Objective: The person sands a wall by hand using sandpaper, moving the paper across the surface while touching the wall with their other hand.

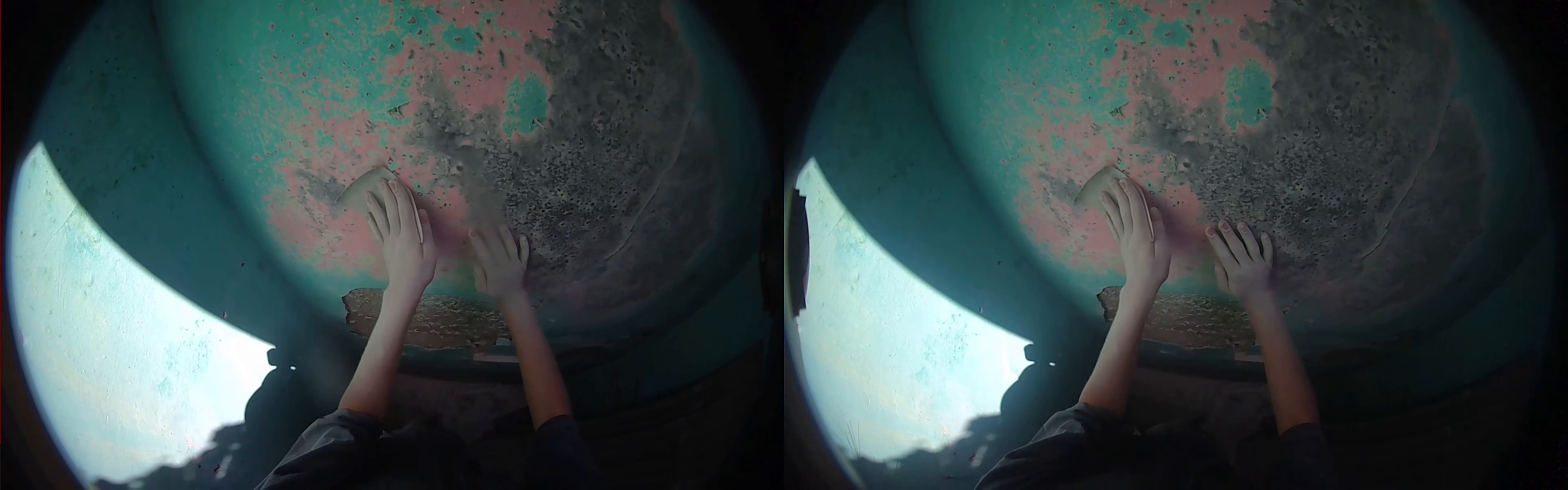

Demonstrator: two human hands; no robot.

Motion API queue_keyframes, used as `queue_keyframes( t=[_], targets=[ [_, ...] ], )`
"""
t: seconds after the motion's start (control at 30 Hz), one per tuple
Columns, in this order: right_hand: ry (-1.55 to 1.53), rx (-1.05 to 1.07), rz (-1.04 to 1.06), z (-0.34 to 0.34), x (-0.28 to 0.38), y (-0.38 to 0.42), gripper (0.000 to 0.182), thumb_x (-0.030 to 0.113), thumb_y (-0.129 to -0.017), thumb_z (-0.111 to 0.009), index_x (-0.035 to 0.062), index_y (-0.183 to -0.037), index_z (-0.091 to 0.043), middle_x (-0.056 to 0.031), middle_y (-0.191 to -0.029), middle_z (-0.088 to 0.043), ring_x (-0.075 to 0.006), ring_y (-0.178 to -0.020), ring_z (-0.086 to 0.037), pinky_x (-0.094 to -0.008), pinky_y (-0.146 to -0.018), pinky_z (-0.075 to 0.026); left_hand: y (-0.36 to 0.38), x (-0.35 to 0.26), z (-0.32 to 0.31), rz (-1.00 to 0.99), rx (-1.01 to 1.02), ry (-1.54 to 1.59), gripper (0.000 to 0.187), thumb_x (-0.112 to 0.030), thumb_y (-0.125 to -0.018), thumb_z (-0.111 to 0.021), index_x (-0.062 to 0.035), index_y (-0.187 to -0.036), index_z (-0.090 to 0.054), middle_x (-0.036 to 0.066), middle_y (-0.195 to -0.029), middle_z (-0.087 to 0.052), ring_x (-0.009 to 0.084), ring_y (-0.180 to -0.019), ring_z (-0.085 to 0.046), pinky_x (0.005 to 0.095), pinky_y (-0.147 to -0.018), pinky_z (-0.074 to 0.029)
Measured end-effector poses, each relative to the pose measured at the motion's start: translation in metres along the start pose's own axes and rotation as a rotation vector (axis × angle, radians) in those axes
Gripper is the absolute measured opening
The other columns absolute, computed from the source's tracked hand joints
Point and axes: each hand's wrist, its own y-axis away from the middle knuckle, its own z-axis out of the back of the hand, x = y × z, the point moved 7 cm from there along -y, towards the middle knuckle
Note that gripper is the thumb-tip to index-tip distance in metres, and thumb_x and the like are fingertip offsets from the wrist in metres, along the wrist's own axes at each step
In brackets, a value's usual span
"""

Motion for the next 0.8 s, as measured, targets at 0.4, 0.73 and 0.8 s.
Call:
queue_keyframes(
  t=[0.4, 0.73, 0.8],
  targets=[
    [-0.360, -0.001, -0.198, 0.043, 0.016, 0.000, 0.051, 0.009, -0.090, -0.055, 0.0087, -0.140, -0.052, -0.0172, -0.147, -0.048, -0.0352, -0.139, -0.041, -0.0532, -0.116, -0.025, 0.020, -0.021, -0.017, -0.049, 0.154, 0.044, 0.059, -0.022, -0.103, -0.040, -0.0005, -0.155, -0.021, 0.024, -0.161, -0.018, 0.0547, -0.145, -0.010, 0.0625, -0.116, -0.011],
    [-0.464, 0.062, -0.291, 0.049, 0.021, 0.015, 0.058, 0.001, -0.085, -0.058, 0.0072, -0.141, -0.050, -0.0181, -0.147, -0.045, -0.0346, -0.137, -0.043, -0.0521, -0.111, -0.033, 0.012, -0.025, -0.017, -0.019, 0.161, 0.200, 0.060, -0.019, -0.103, -0.038, -0.0005, -0.156, -0.018, 0.026, -0.162, -0.013, 0.0547, -0.146, -0.001, 0.0604, -0.118, -0.005],
    [-0.494, 0.071, -0.320, 0.051, 0.023, 0.017, 0.059, 0.001, -0.083, -0.060, 0.0077, -0.142, -0.050, -0.0175, -0.148, -0.045, -0.0339, -0.136, -0.044, -0.0521, -0.111, -0.033, 0.027, -0.028, -0.022, -0.010, 0.118, 0.220, 0.060, -0.019, -0.103, -0.038, -0.0002, -0.156, -0.017, 0.026, -0.162, -0.012, 0.0550, -0.146, 0.000, 0.0611, -0.117, -0.004]
  ],
)
